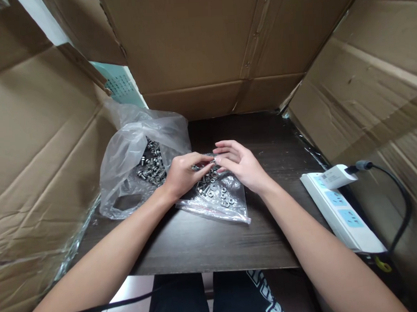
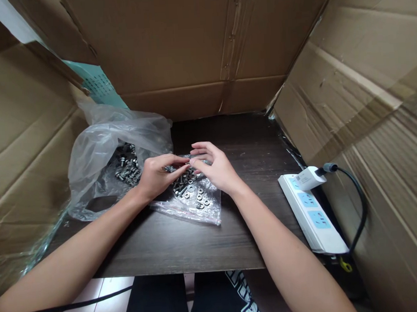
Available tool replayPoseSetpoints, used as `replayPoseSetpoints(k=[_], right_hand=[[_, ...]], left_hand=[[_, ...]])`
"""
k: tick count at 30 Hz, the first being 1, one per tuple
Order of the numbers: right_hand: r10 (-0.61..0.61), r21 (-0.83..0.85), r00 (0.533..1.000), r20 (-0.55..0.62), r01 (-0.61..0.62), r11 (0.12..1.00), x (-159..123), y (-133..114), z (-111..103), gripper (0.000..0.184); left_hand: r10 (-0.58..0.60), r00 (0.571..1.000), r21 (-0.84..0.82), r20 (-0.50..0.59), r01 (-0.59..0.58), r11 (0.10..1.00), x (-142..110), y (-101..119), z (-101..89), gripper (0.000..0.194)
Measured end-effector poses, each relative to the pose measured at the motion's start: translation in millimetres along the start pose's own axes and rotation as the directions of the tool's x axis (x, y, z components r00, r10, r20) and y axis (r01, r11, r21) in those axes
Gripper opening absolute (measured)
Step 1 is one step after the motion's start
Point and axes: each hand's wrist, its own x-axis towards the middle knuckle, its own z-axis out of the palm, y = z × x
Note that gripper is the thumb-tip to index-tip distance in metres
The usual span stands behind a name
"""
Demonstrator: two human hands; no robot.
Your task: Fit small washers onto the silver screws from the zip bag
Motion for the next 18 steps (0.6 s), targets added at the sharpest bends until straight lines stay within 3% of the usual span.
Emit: replayPoseSetpoints(k=[3, 5, 7, 9, 13, 18], right_hand=[[-0.002, -0.008, 0.997, 0.074, 0.002, 1.000, -1.0, 0.0, 0.7, 0.044], [0.004, -0.149, 1.000, -0.008, -0.005, 0.989, -1.9, 1.1, 1.4, 0.028], [-0.026, -0.267, 0.994, -0.110, -0.004, 0.964, -2.2, 2.2, 1.5, 0.028], [-0.026, -0.156, 0.993, -0.118, 0.007, 0.988, -1.6, 2.7, 0.9, 0.025], [-0.041, 0.007, 0.998, 0.057, 0.040, 0.999, -0.2, 3.6, 0.7, 0.047], [0.004, -0.124, 0.995, -0.100, -0.017, 0.992, 0.0, 5.2, 2.6, 0.029]], left_hand=[[0.022, 1.000, 0.003, 0.004, -0.022, 1.000, 0.0, -0.4, 0.1, 0.012], [0.028, 1.000, 0.005, 0.010, -0.028, 1.000, 0.4, 0.3, 0.2, 0.012], [0.016, 1.000, 0.008, 0.008, -0.016, 1.000, 1.0, 1.2, 0.2, 0.012], [0.004, 1.000, 0.009, 0.007, -0.004, 1.000, 1.5, 1.5, 0.4, 0.012], [0.013, 1.000, 0.005, -0.003, -0.013, 1.000, 1.5, 0.5, 1.2, 0.013], [0.014, 1.000, 0.001, -0.011, -0.014, 1.000, 1.5, 0.6, 1.3, 0.012]])
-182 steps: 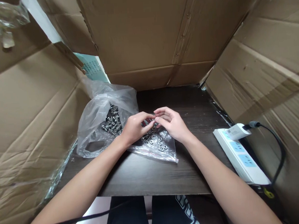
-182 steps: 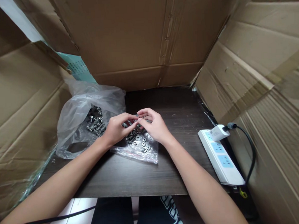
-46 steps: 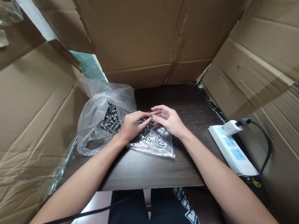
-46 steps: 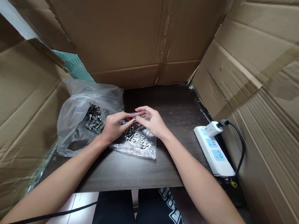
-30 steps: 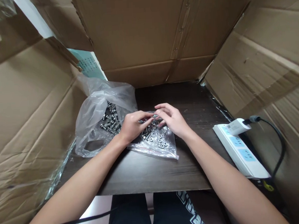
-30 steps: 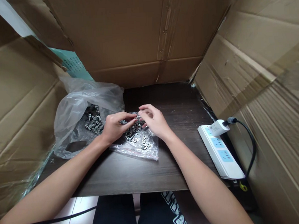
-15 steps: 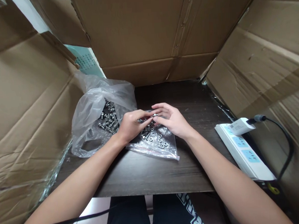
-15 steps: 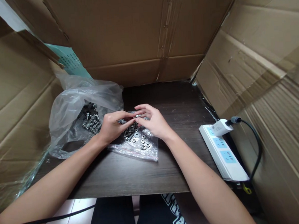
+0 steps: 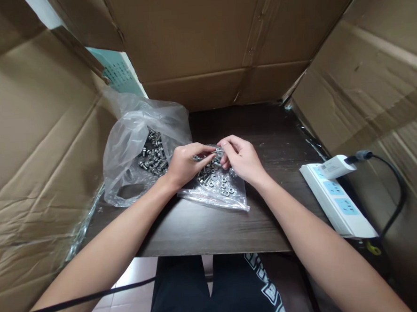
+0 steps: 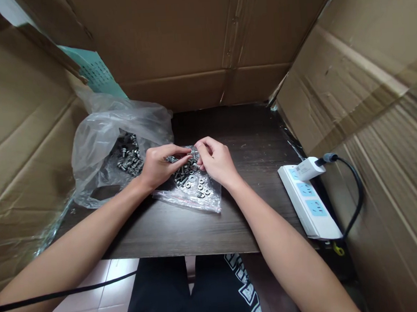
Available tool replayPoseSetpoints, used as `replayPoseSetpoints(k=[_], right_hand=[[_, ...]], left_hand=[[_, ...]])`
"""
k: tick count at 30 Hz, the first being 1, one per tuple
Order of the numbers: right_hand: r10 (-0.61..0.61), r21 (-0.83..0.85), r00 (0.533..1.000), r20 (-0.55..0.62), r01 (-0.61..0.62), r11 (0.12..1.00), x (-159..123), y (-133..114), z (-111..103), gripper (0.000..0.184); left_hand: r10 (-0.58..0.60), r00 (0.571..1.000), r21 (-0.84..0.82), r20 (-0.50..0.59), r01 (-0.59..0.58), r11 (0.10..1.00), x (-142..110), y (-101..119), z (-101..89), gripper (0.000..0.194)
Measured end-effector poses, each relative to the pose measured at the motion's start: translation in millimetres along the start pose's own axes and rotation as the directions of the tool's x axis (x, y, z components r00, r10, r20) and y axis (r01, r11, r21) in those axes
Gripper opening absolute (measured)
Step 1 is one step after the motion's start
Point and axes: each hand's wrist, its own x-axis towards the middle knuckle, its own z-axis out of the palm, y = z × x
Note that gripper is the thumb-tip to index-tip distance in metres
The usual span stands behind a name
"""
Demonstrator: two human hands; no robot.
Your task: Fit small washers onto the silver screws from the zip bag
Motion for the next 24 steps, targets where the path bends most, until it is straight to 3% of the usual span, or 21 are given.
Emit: replayPoseSetpoints(k=[6, 8, 10, 16, 18, 20, 24], right_hand=[[-0.064, 0.116, 0.988, 0.141, 0.048, 0.992, -0.2, -3.2, -1.4, 0.042], [-0.018, 0.020, 0.996, 0.084, 0.016, 1.000, -0.6, -3.0, -1.2, 0.029], [0.021, -0.044, 1.000, 0.005, -0.021, 0.999, -0.7, -2.6, -1.2, 0.029], [-0.056, 0.090, 0.989, 0.139, 0.043, 0.995, -0.4, -4.3, -2.6, 0.042], [-0.020, -0.013, 0.997, 0.078, 0.021, 1.000, -0.7, -4.2, -2.6, 0.029], [0.016, -0.053, 1.000, 0.008, -0.016, 0.998, -0.7, -3.9, -2.5, 0.028], [-0.013, 0.129, 0.992, 0.124, -0.003, 0.992, -0.4, -4.3, -4.2, 0.038]], left_hand=[[0.021, 1.000, 0.000, 0.002, -0.021, 1.000, 0.3, 0.4, -0.5, 0.012], [0.031, 0.999, 0.003, 0.008, -0.031, 1.000, 0.3, 0.1, -0.7, 0.012], [0.023, 1.000, 0.004, 0.009, -0.024, 1.000, 0.3, -0.3, -0.9, 0.012], [0.028, 0.999, -0.015, 0.014, -0.028, 0.999, 0.0, 0.7, -1.7, 0.012], [0.037, 0.999, -0.018, 0.029, -0.036, 0.999, 0.2, 2.0, -1.8, 0.012], [0.040, 0.999, -0.015, 0.031, -0.040, 0.999, 0.6, 2.9, -2.0, 0.011], [0.047, 0.999, 0.004, 0.023, -0.047, 0.999, 0.7, 2.1, -2.1, 0.011]])
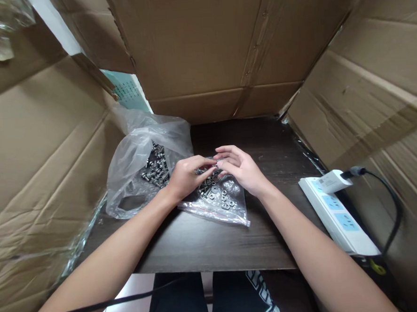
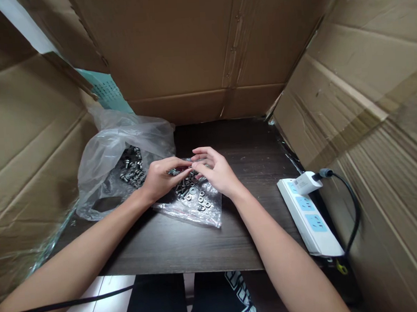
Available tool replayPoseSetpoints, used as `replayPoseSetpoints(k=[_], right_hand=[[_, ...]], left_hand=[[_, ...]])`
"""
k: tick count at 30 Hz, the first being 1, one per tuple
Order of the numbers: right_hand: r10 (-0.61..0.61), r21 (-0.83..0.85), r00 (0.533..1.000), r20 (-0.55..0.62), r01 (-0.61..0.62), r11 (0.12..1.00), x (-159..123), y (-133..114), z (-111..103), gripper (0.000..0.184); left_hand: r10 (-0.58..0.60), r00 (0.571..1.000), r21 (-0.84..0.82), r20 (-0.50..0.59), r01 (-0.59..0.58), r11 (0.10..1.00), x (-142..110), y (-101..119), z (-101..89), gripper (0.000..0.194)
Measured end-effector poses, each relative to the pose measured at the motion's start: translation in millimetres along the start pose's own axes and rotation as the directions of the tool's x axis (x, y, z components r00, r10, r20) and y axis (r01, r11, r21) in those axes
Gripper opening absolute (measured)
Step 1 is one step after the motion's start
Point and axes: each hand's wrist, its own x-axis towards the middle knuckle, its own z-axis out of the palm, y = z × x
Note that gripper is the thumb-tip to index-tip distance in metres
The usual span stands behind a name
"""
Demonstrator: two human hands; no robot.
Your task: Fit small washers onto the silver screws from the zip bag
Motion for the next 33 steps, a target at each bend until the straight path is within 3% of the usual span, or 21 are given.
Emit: replayPoseSetpoints(k=[3, 11, 15, 17, 23, 27, 30, 33], right_hand=[[-0.014, 0.023, 0.998, 0.066, 0.013, 1.000, 0.2, -0.2, -1.5, 0.042], [-0.084, 0.009, 0.996, -0.030, 0.085, 0.996, 0.9, 0.5, 4.8, 0.037], [-0.075, -0.157, 0.992, -0.099, 0.059, 0.986, -1.6, 1.1, 7.9, 0.020], [-0.050, -0.211, 0.991, -0.127, 0.022, 0.977, -2.3, 1.0, 7.2, 0.024], [-0.043, -0.014, 0.999, 0.028, 0.044, 0.999, -1.3, -3.5, 4.0, 0.041], [-0.036, -0.087, 0.998, -0.050, 0.031, 0.996, -0.5, -0.9, 4.4, 0.026], [-0.006, -0.123, 0.993, -0.120, -0.009, 0.992, -0.3, 0.8, 4.5, 0.024], [-0.032, -0.047, 0.999, -0.025, 0.030, 0.998, -1.3, -0.6, 4.8, 0.034]], left_hand=[[0.014, 1.000, 0.002, -0.002, -0.014, 1.000, -0.6, -1.1, 0.5, 0.011], [-0.074, 0.997, -0.006, -0.005, 0.074, 0.997, 0.1, 2.8, 1.3, 0.014], [-0.092, 0.996, -0.022, -0.008, 0.091, 0.996, 0.9, 5.8, 0.1, 0.010], [-0.086, 0.996, -0.019, -0.004, 0.086, 0.996, 1.0, 6.3, -0.7, 0.010], [-0.078, 0.997, -0.009, 0.000, 0.078, 0.997, 0.5, 4.0, -0.7, 0.012], [-0.056, 0.998, 0.002, 0.014, 0.056, 0.998, 0.4, 3.7, 0.1, 0.011], [-0.041, 0.999, 0.009, 0.004, 0.041, 0.999, 0.5, 3.5, -0.1, 0.010], [-0.031, 0.999, 0.003, -0.006, 0.031, 1.000, 0.3, 2.4, -0.2, 0.010]])
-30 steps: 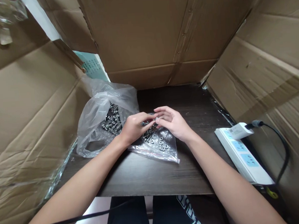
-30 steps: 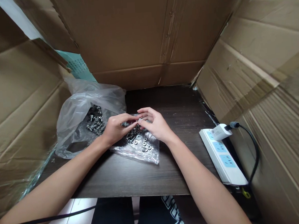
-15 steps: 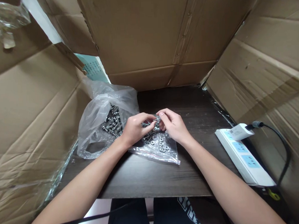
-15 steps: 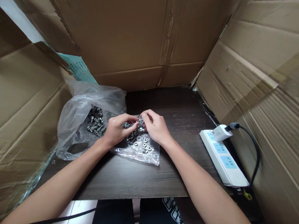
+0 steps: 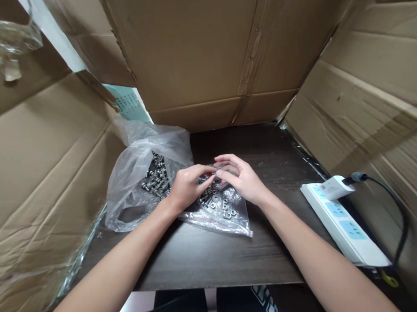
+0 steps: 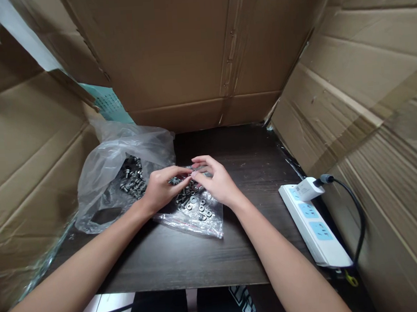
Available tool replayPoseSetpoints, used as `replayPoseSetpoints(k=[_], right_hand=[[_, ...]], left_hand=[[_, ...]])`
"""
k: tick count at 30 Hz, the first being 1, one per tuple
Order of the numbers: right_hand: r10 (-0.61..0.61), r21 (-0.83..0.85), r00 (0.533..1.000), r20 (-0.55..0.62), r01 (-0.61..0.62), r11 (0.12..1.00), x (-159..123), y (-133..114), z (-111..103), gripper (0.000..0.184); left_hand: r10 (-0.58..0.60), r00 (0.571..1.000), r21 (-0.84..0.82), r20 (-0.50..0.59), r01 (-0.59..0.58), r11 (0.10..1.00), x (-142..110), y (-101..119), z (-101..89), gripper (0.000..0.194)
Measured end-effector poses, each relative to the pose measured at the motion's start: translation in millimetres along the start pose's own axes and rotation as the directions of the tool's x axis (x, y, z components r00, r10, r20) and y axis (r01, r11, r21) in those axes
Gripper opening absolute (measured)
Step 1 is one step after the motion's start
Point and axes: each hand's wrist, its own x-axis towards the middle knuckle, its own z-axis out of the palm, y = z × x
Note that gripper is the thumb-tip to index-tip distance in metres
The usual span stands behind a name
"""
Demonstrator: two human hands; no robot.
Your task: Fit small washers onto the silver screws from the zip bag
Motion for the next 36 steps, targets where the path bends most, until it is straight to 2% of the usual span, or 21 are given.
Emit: replayPoseSetpoints(k=[2, 5, 7, 9, 12, 14, 16, 18, 22, 25, 31, 34, 36], right_hand=[[-0.036, 0.000, 0.998, 0.044, 0.036, 0.999, -0.9, -0.6, 0.3, 0.037], [-0.040, -0.154, 0.999, -0.031, 0.035, 0.987, -1.9, 0.6, 0.8, 0.021], [-0.019, -0.196, 0.997, -0.078, 0.004, 0.981, -1.7, 1.3, 0.9, 0.021], [-0.001, -0.110, 0.999, -0.046, -0.004, 0.994, -0.9, 1.0, 0.6, 0.024], [-0.014, 0.031, 0.998, 0.056, 0.012, 0.999, 0.8, 0.0, -0.1, 0.039], [-0.008, 0.018, 0.999, 0.042, 0.007, 1.000, 1.8, 0.9, -0.8, 0.034], [0.024, -0.051, 0.999, -0.043, -0.026, 0.998, 2.3, 2.8, -1.5, 0.024], [0.043, -0.093, 0.993, -0.107, -0.053, 0.994, 2.2, 3.8, -2.1, 0.023], [0.015, 0.022, 1.000, 0.014, -0.015, 1.000, 1.0, 0.5, -2.1, 0.031], [-0.018, 0.017, 0.998, 0.063, 0.017, 1.000, 0.1, -1.8, -0.7, 0.033], [-0.035, 0.013, 0.999, 0.009, 0.035, 0.999, 0.8, 2.5, 3.3, 0.031], [0.004, -0.035, 0.999, -0.036, -0.005, 0.999, 2.0, 4.9, 2.1, 0.021], [0.035, -0.065, 0.996, -0.085, -0.041, 0.997, 2.4, 4.8, 0.0, 0.022]], left_hand=[[0.016, 1.000, -0.004, -0.002, -0.016, 1.000, -0.1, -0.6, 0.0, 0.009], [0.019, 1.000, -0.004, 0.007, -0.019, 1.000, 0.1, -0.4, -0.3, 0.009], [0.008, 1.000, -0.001, 0.009, -0.008, 1.000, 0.4, 0.1, -0.7, 0.008], [0.002, 1.000, -0.002, 0.005, -0.002, 1.000, 0.5, 0.3, -1.0, 0.009], [0.002, 1.000, -0.010, 0.008, -0.002, 1.000, 0.2, 0.4, -0.9, 0.009], [0.005, 1.000, -0.012, 0.023, -0.005, 1.000, 0.0, 0.9, -0.7, 0.009], [0.010, 0.999, -0.009, 0.037, -0.009, 1.000, 0.1, 1.9, -0.7, 0.008], [0.008, 0.999, -0.007, 0.033, -0.008, 1.000, 0.5, 2.8, -1.0, 0.008], [0.002, 1.000, -0.010, 0.011, -0.002, 1.000, 1.1, 2.0, -1.8, 0.008], [0.006, 1.000, -0.014, 0.022, -0.006, 1.000, 0.5, 0.0, -1.7, 0.009], [-0.018, 0.999, -0.015, 0.030, 0.019, 1.000, 0.0, 0.0, -1.0, 0.010], [-0.026, 0.999, -0.015, 0.025, 0.026, 1.000, 0.4, 1.5, -0.4, 0.009], [-0.030, 0.999, -0.011, 0.021, 0.030, 0.999, 0.6, 2.2, 0.1, 0.009]])
